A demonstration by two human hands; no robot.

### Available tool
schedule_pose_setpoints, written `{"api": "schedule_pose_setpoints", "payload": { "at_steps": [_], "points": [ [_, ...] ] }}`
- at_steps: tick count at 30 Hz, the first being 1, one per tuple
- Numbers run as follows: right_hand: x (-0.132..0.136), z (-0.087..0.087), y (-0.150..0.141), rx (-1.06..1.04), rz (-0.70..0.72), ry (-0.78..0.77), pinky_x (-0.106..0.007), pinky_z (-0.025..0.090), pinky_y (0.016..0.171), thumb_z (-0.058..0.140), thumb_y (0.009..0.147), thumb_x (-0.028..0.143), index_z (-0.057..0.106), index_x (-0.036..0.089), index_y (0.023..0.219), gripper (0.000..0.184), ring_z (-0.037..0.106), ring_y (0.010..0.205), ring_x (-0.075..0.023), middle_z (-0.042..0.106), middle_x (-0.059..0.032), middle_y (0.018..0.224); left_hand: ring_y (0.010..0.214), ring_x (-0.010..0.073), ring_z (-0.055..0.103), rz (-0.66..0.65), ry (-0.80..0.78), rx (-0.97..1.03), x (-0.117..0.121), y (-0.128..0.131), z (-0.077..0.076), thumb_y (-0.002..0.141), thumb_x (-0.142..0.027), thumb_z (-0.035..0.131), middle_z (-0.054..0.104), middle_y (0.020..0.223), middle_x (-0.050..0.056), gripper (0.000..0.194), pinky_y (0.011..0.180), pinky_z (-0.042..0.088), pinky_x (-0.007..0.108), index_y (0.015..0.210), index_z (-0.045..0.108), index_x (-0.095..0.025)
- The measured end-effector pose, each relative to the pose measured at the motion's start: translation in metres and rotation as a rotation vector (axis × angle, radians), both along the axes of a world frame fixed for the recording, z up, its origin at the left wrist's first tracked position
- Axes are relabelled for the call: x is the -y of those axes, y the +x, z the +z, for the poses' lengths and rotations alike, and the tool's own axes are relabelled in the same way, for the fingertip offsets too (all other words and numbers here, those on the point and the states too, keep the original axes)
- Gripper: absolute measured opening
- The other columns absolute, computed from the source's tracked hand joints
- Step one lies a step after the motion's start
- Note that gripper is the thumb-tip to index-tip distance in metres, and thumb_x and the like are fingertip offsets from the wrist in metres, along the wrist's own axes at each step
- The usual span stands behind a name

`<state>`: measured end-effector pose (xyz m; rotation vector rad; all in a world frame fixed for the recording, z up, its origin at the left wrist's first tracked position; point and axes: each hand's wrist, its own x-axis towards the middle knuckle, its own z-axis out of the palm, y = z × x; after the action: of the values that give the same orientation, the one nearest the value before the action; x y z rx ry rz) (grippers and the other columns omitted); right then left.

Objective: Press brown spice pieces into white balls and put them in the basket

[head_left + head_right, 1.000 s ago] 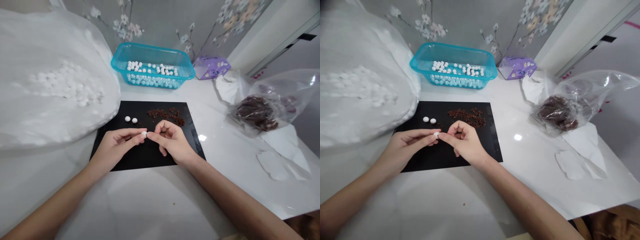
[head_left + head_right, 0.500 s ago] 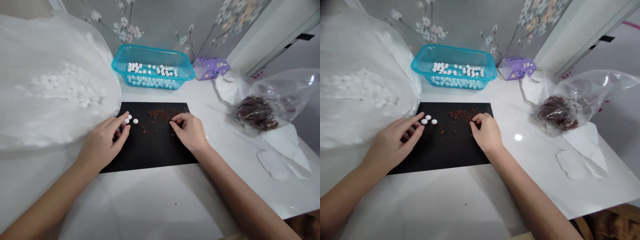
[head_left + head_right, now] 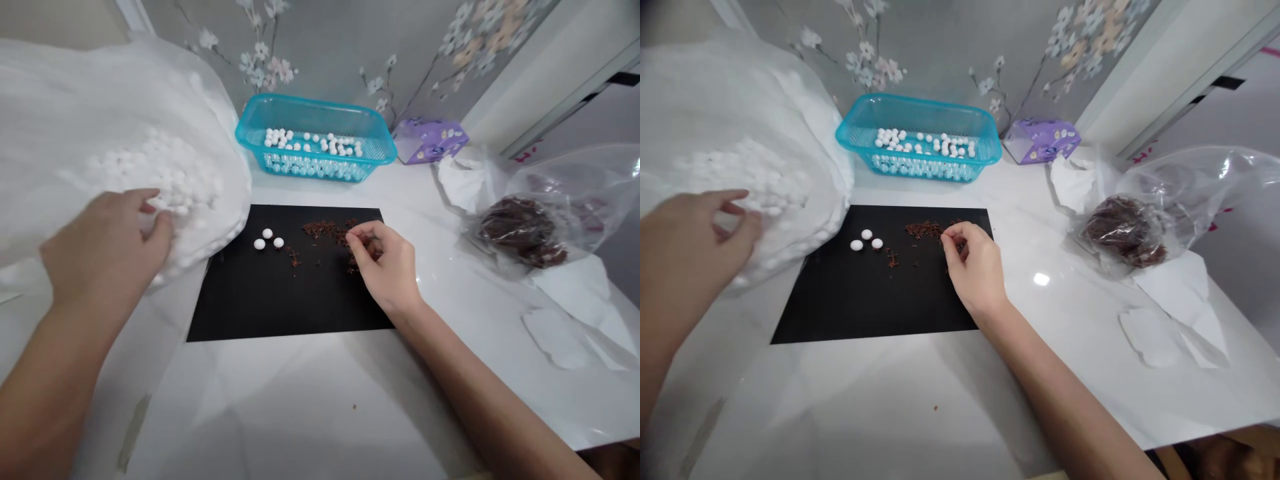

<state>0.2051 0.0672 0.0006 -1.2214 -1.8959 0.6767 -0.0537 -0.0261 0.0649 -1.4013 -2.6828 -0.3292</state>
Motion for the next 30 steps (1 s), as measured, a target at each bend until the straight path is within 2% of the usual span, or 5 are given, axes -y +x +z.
{"api": "schedule_pose_setpoints", "payload": {
  "at_steps": [9, 14, 22, 26, 30],
  "points": [
    [0.005, -0.001, -0.002, -0.034, -0.022, -0.011, -0.024, 0.041, 0.049, 0.057, 0.081, 0.03, 0.065, 0.019, 0.084, 0.014, 0.046, 0.047, -0.0076, 0.066, -0.0015, 0.077, 0.101, 0.041, 0.058, 0.145, -0.159, -0.086, 0.0, -0.009, 0.0, 0.085, -0.052, 0.032, 0.065, 0.109, 0.018, 0.058, 0.076, 0.047, 0.053, 0.128, 0.051, -0.018],
    [0.007, -0.001, -0.003, -0.042, -0.027, 0.024, -0.022, 0.041, 0.048, 0.058, 0.08, 0.029, 0.065, 0.02, 0.083, 0.012, 0.045, 0.046, -0.0067, 0.067, -0.0001, 0.075, 0.093, 0.0369, 0.061, 0.196, -0.2, -0.154, 0.0, -0.014, 0.0, 0.085, -0.038, 0.033, 0.066, 0.097, 0.018, 0.045, 0.072, 0.049, 0.045, 0.104, 0.065, -0.013],
    [0.015, 0.0, -0.008, -0.099, -0.004, 0.077, -0.022, 0.041, 0.049, 0.054, 0.083, 0.025, 0.061, 0.019, 0.085, 0.009, 0.044, 0.046, -0.0053, 0.064, 0.001, 0.077, 0.078, 0.0226, 0.06, 0.056, 0.348, -0.175, 0.0, -0.01, -0.012, 0.081, -0.033, 0.042, 0.06, 0.074, 0.005, 0.032, 0.08, 0.047, 0.036, 0.098, 0.062, -0.013],
    [0.024, -0.001, -0.015, -0.211, 0.054, -0.009, -0.021, 0.04, 0.048, 0.055, 0.084, 0.028, 0.06, 0.02, 0.085, 0.01, 0.042, 0.047, -0.0045, 0.062, 0.001, 0.08, 0.073, 0.0134, 0.051, -0.148, 0.581, 0.18, 0.004, 0.026, -0.016, 0.084, -0.026, 0.041, 0.054, 0.075, 0.0, 0.018, 0.074, 0.041, 0.026, 0.083, 0.056, -0.017],
    [0.034, 0.001, -0.023, -0.338, 0.18, -0.266, -0.02, 0.035, 0.041, 0.06, 0.081, 0.032, 0.06, 0.019, 0.082, 0.013, 0.04, 0.041, -0.0041, 0.054, 0.0047, 0.062, 0.06, 0.0111, 0.041, -0.256, 0.305, 0.912, 0.007, 0.066, -0.028, 0.086, -0.025, 0.033, 0.045, 0.062, -0.003, 0.029, 0.058, 0.035, 0.025, 0.059, 0.04, -0.02]
  ]
}}
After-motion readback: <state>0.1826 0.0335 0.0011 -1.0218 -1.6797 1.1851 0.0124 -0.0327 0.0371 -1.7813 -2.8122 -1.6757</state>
